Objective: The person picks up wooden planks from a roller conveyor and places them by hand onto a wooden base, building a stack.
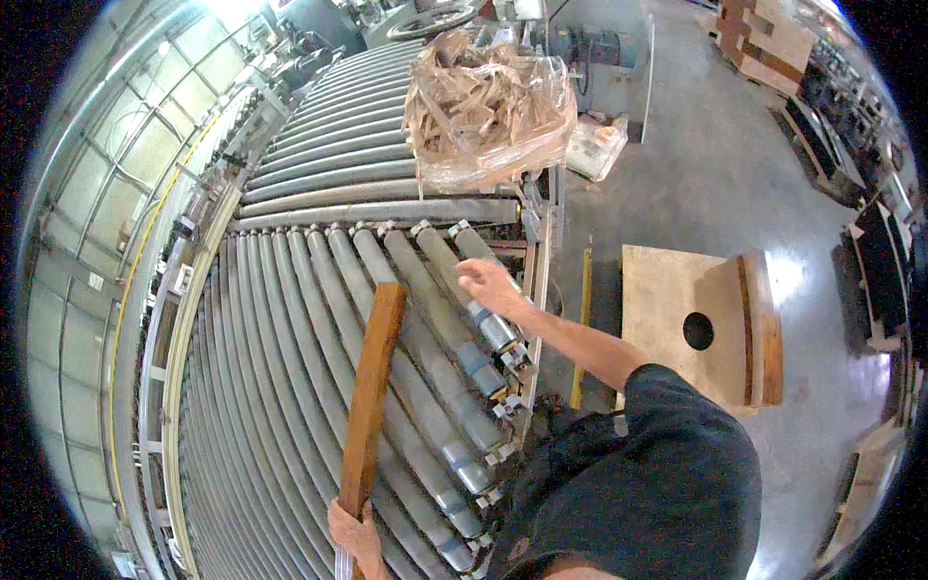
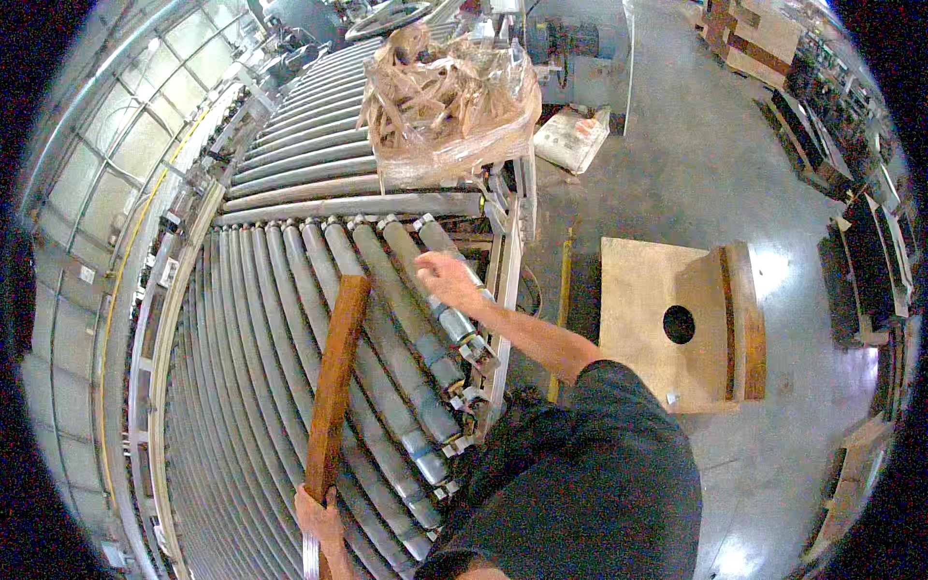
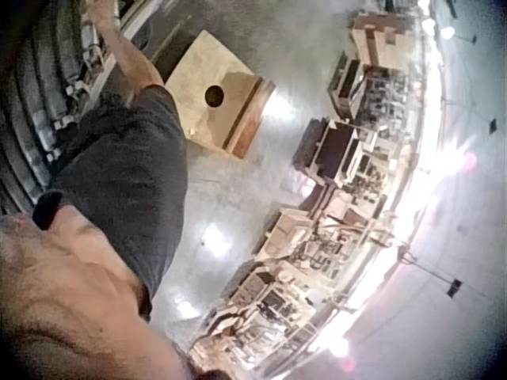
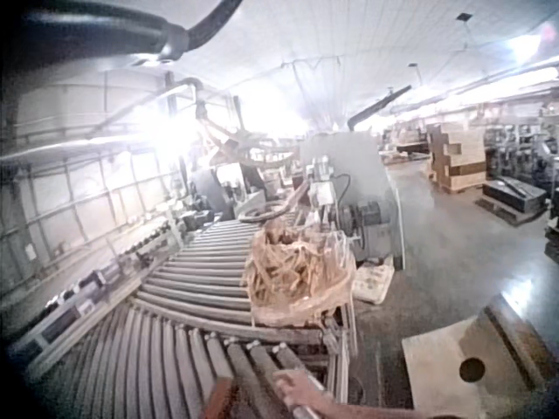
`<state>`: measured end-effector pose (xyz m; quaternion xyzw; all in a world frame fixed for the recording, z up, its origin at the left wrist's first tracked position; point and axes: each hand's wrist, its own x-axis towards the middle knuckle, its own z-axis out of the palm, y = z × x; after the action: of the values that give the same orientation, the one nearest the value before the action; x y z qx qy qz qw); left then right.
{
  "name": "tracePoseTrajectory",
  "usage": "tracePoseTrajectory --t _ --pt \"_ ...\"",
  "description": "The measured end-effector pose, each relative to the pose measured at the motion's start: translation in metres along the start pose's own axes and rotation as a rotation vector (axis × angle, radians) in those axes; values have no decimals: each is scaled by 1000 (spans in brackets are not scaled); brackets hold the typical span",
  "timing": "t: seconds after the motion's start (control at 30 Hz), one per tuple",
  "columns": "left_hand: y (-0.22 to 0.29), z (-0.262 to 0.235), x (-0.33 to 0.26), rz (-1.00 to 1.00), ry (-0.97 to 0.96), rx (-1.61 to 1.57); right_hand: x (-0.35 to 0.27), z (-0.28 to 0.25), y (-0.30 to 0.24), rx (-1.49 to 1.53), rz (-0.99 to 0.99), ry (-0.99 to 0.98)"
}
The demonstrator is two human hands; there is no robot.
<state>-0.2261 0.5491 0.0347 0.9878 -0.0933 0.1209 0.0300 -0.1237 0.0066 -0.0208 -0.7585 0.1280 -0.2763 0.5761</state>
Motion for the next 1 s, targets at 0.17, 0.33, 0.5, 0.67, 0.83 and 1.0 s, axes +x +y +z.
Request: tracePoseTrajectory --t 0.17,0.33,0.5,0.67,0.83,1.0 --pt "-1 7 3 22 10 -31 -27 -37 16 -165 -68 81" --pt "-16 15 -4 26 61 20 -38 -25 10 -271 -185 96" --pt "-10 11 0 40 5 37 -36 -31 19 -182 -185 149" --pt "-19 16 -2 59 64 22 -35 -32 16 -178 -115 144" --pt "-22 21 -3 72 102 31 -36 -38 14 -273 -156 133" --pt "1 -7 3 -71 -67 -22 -30 -78 34 74 64 196"
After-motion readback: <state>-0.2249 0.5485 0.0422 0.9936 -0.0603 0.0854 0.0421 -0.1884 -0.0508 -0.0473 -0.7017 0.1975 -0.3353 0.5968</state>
